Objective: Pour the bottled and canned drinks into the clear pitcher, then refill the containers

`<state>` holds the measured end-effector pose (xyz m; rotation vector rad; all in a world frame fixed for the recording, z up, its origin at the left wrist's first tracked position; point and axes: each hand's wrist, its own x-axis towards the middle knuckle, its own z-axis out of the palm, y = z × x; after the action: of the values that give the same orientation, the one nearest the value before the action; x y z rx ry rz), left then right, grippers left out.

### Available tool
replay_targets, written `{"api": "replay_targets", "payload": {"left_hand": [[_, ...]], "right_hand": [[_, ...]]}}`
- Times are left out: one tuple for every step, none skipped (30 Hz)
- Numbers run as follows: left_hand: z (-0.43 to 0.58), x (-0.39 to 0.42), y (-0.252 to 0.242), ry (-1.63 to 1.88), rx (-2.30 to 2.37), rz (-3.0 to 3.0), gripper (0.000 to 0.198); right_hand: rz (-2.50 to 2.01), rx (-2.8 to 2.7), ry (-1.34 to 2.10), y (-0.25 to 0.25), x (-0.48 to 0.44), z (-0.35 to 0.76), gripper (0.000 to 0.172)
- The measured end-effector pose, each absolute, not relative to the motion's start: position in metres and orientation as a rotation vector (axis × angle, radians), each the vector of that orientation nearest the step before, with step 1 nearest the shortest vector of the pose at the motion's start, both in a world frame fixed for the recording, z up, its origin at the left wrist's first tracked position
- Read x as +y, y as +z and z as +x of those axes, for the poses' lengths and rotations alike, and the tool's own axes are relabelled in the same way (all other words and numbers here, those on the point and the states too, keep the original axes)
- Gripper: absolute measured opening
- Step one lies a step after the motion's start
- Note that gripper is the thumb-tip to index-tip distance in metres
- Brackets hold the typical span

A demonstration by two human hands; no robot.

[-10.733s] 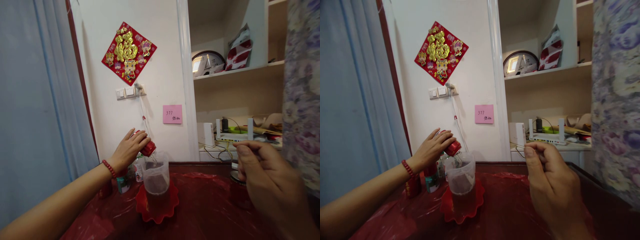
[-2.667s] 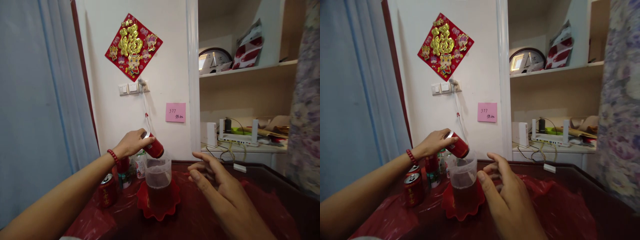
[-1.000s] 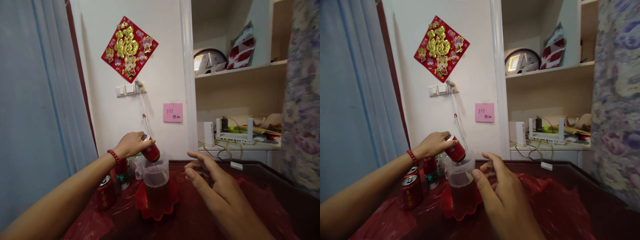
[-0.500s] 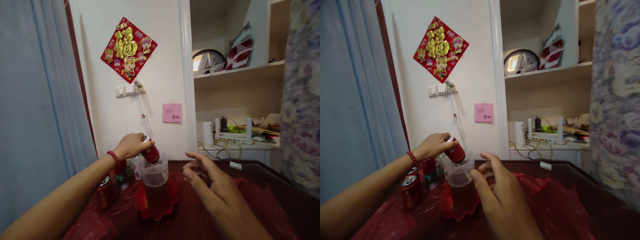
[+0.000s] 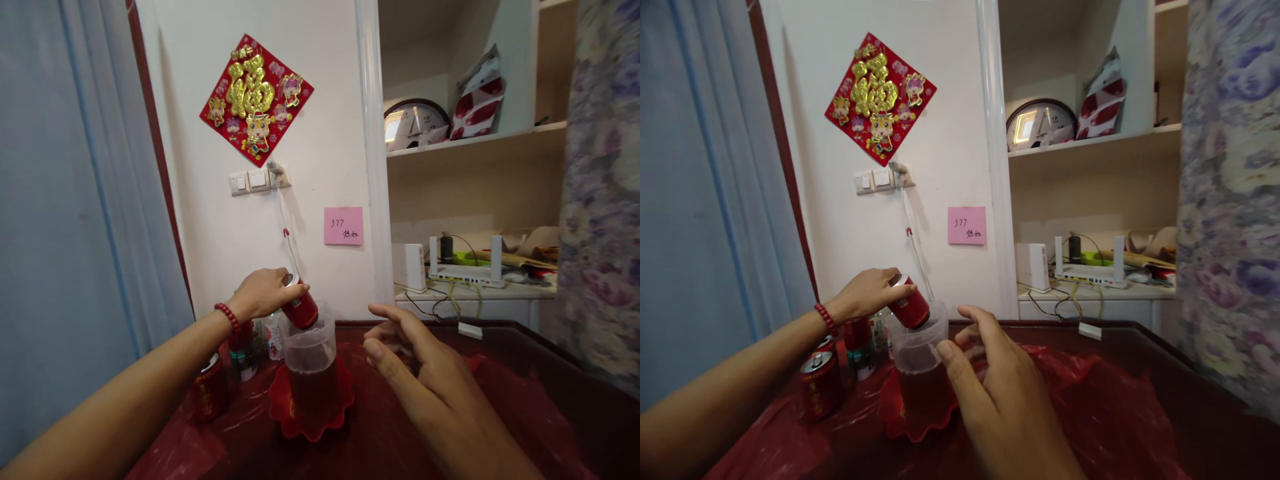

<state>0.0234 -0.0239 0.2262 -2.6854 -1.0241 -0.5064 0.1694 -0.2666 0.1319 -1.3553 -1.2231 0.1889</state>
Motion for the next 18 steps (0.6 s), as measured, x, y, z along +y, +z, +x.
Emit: {"api": "replay_targets", "payload": {"left_hand": [[0.023, -0.024, 0.226, -0.506, -1.027, -2.686, 0.061], [0.023, -0.024, 0.225, -0.507, -1.03, -2.688, 0.061], [0.023, -0.025, 0.225, -0.507, -1.031, -2.69, 0.061], [0.023, -0.025, 0.224, -0.507, -1.031, -2.693, 0.061], [0.023, -0.025, 0.224, -0.508, -1.03, -2.695, 0.061], [0.023, -0.024, 0.225, -0.512, -1.029, -2.698, 0.061], [0.023, -0.024, 0.226, -0.522, -1.029, -2.698, 0.061], [0.022, -0.024, 0.227, -0.54, -1.03, -2.697, 0.061], [0.021, -0.025, 0.23, -0.565, -1.031, -2.695, 0.06], [0.02, -0.025, 0.233, -0.598, -1.032, -2.691, 0.06], [0.019, -0.026, 0.237, -0.636, -1.036, -2.686, 0.059], [0.018, -0.027, 0.242, -0.676, -1.039, -2.681, 0.058], [0.016, -0.028, 0.247, -0.719, -1.041, -2.674, 0.057], [0.015, -0.03, 0.25, -0.768, -1.039, -2.666, 0.056], [0.013, -0.031, 0.253, -0.829, -1.032, -2.66, 0.055], [0.012, -0.032, 0.254, -0.907, -1.019, -2.651, 0.055], [0.011, -0.033, 0.254, -0.991, -1.004, -2.639, 0.055], [0.011, -0.033, 0.251, -1.052, -0.99, -2.634, 0.056]], "right_hand": [[-1.354, -1.225, 0.194, 0.132, -0.267, 0.169, 0.05], [-1.353, -1.228, 0.198, 0.131, -0.267, 0.169, 0.049], [-1.355, -1.231, 0.201, 0.131, -0.268, 0.169, 0.048], [-1.357, -1.233, 0.202, 0.132, -0.268, 0.169, 0.048], [-1.361, -1.232, 0.201, 0.132, -0.268, 0.169, 0.048], [-1.362, -1.233, 0.198, 0.132, -0.267, 0.169, 0.049], [-1.363, -1.23, 0.198, 0.133, -0.266, 0.169, 0.049], [-1.364, -1.229, 0.198, 0.133, -0.266, 0.169, 0.049], [-1.367, -1.225, 0.199, 0.133, -0.265, 0.169, 0.049], [-1.37, -1.223, 0.198, 0.134, -0.265, 0.169, 0.05], [-1.371, -1.218, 0.192, 0.133, -0.264, 0.169, 0.05], [-1.37, -1.21, 0.18, 0.133, -0.264, 0.169, 0.05], [-1.365, -1.202, 0.169, 0.132, -0.264, 0.17, 0.051], [-1.356, -1.198, 0.161, 0.131, -0.264, 0.17, 0.051], [-1.346, -1.189, 0.155, 0.131, -0.265, 0.171, 0.051], [-1.337, -1.18, 0.148, 0.13, -0.265, 0.172, 0.05], [-1.335, -1.173, 0.136, 0.129, -0.265, 0.173, 0.049], [-1.335, -1.169, 0.12, 0.128, -0.265, 0.175, 0.048]]}}
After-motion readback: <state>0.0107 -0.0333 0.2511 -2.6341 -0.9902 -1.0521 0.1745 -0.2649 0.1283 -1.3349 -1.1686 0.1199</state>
